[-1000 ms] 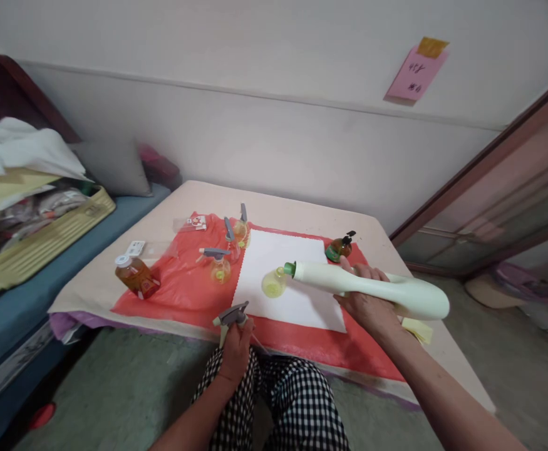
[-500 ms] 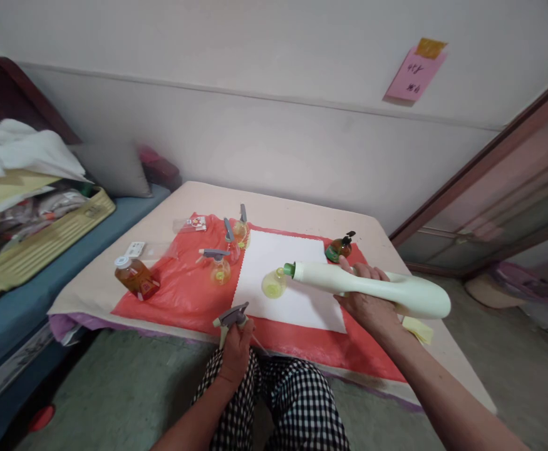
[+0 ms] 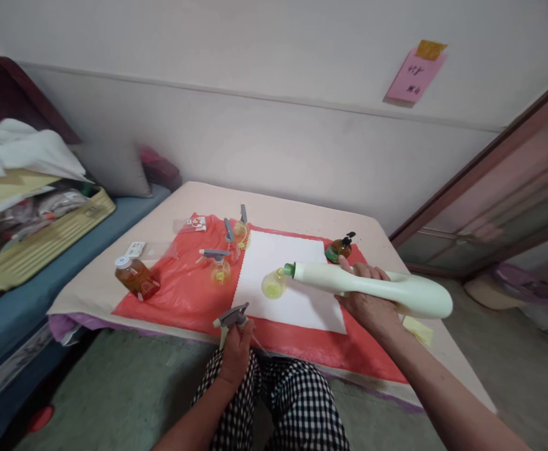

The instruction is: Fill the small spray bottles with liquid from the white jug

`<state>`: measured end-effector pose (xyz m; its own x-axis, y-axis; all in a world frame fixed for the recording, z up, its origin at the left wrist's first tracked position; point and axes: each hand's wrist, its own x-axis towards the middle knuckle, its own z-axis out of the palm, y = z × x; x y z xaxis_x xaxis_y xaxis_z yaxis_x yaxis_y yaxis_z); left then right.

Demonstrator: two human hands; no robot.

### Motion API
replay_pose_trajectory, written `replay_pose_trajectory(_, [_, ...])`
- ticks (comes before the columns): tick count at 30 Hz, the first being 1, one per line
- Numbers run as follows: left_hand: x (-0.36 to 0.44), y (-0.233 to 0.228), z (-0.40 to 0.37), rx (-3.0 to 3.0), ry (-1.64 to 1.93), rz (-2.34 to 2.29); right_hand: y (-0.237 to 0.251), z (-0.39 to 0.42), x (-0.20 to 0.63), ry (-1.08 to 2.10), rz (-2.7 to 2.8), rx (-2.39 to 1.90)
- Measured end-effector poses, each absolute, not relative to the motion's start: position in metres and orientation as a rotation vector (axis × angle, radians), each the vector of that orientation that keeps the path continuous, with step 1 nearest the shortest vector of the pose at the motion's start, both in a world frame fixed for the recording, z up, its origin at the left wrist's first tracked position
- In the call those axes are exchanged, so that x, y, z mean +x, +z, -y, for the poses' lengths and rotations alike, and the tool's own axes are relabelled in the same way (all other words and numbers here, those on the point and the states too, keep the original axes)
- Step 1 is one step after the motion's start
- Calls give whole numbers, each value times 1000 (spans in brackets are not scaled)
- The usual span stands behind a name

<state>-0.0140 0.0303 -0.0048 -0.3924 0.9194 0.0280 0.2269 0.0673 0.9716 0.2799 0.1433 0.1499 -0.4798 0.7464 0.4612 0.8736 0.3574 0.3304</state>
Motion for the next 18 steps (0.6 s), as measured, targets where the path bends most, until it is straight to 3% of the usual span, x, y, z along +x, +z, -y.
replay_pose_trajectory(18, [-14,1,-31,1157,1367,-1705,151,-145,279,-867,2351,-1392])
